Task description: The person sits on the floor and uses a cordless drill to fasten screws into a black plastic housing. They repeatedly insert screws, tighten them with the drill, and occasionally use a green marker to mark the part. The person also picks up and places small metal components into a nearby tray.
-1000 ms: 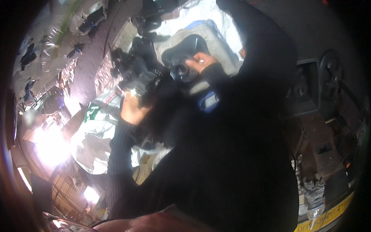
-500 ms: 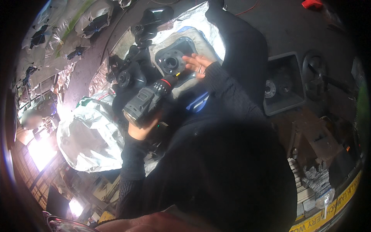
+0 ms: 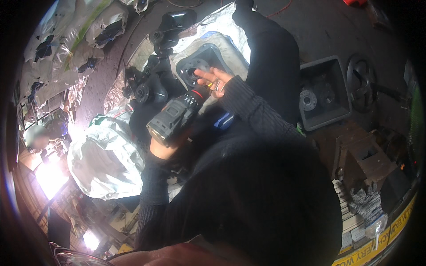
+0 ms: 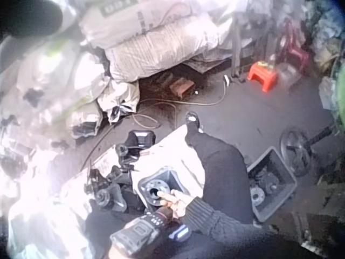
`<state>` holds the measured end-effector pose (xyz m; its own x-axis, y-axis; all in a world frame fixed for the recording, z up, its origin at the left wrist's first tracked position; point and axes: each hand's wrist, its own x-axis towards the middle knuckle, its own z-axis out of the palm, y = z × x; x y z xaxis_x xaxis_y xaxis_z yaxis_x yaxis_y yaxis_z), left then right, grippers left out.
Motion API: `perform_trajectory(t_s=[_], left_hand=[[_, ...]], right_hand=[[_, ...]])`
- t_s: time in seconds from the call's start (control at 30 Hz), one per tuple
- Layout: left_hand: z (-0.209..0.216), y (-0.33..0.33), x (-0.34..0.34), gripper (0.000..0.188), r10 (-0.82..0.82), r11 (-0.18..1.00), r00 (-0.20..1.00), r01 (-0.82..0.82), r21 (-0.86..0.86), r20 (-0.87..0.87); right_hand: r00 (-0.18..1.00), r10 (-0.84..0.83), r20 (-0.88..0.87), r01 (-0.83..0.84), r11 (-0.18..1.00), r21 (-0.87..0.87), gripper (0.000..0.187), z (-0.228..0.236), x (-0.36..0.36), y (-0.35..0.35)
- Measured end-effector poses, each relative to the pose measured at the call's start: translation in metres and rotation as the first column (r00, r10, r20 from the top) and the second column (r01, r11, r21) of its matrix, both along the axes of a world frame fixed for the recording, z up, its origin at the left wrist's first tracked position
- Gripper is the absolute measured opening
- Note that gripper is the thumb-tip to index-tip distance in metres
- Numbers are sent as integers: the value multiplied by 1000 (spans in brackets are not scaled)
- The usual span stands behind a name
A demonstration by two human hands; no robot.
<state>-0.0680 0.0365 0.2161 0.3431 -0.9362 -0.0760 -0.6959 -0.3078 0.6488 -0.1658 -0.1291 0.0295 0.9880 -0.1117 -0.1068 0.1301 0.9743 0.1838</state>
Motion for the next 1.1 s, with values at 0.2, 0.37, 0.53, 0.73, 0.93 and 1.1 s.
perform_trajectory(t_s=[0.2, 0.37, 0.53, 0.73, 0.93, 1.1], left_hand=[[1, -3, 2, 46, -35, 999, 997, 34, 29, 66], [8, -4, -11, 75, 133, 989, 980, -121, 89, -146], [8, -6, -10, 76, 78, 980, 993, -61, 188, -84], [5, -11, 10, 57, -19, 987, 999, 12, 161, 43], [6, -14, 9, 49, 76, 977, 996, -66, 204, -39], [5, -17, 9, 46, 86, 972, 996, -75, 223, -40]], right_hand=[[999, -27, -30, 27, 1000, 6, 25, 1, 6, 7], [944, -72, -321, 48, 995, -83, 20, 11, 10, 17], [917, -4, -399, -23, 998, -63, 22, 1, 12, 21], [914, 49, -403, -80, 995, -61, 26, -4, 17, 24], [843, 18, -538, -95, 989, -117, 26, -1, 23, 28], [910, 30, -413, -27, 1000, 14, 32, -15, 12, 30]])
